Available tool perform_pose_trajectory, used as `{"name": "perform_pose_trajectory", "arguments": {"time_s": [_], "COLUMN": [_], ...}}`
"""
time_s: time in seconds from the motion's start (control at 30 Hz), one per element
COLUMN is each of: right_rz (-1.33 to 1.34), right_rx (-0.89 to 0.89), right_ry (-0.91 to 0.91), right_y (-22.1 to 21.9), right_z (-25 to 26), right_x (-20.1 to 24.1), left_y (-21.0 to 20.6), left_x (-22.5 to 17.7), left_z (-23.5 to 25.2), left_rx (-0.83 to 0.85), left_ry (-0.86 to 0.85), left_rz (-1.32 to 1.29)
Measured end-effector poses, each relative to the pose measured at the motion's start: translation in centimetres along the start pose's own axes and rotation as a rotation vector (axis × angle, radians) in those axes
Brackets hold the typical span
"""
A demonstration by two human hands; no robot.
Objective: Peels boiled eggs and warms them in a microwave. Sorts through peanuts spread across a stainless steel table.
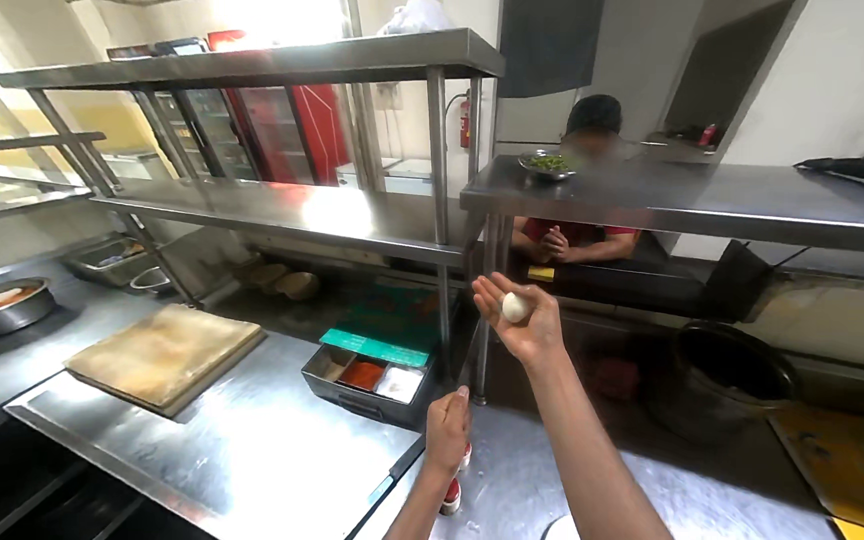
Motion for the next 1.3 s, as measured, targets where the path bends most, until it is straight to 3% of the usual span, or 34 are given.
{"name": "perform_pose_trajectory", "arguments": {"time_s": [0.17,0.3,0.4,0.5,0.63,0.73,0.87,0.93,1.0,1.2,1.3], "right_rz": [-0.094,-0.19,-0.153,-0.117,-0.117,-0.456,-0.991,-1.193,-1.404,-1.966,-2.147], "right_rx": [-0.427,-0.683,-0.875,-0.968,-0.977,-1.012,-1.148,-1.075,-0.88,-0.071,0.212], "right_ry": [-0.012,-0.23,-0.313,-0.289,-0.209,-0.118,0.179,0.266,0.303,-0.055,-0.199], "right_y": [17.0,32.7,39.9,42.5,41.7,42.7,45.5,45.1,44.2,42.0,41.8], "right_z": [-2.4,-12.9,-20.8,-24.4,-23.8,-24.6,-29.1,-28.9,-26.1,-15.7,-13.4], "right_x": [-5.3,-12.8,-15.8,-15.5,-13.2,-10.8,-6.1,-4.2,-2.5,-3.1,-5.1], "left_y": [0.1,0.0,-0.6,-1.3,-1.8,-2.1,-2.0,-1.8,-2.0,-2.3,-2.0], "left_x": [0.6,0.8,0.9,1.2,1.8,1.6,1.3,1.2,1.2,0.8,0.9], "left_z": [-1.1,-1.9,-2.1,-2.1,-2.2,-2.1,-2.1,-2.1,-2.1,-2.4,-2.4], "left_rx": [-0.009,0.027,0.051,0.047,0.046,0.068,0.063,0.059,0.071,0.096,0.084], "left_ry": [0.072,0.068,0.04,0.039,0.064,0.044,0.025,0.015,0.005,-0.008,0.005], "left_rz": [-0.036,0.051,0.074,0.03,0.007,0.017,0.011,0.019,0.019,0.023,0.038]}}
Point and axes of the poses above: each hand's wrist, its own z-axis towards the middle knuckle, its own y-axis out of the back of the hand, x = y × z, the point moved 8 cm from there along z, towards the middle knuckle, and after that the axes turned 8 degrees about -x, right-handed, at the moved point
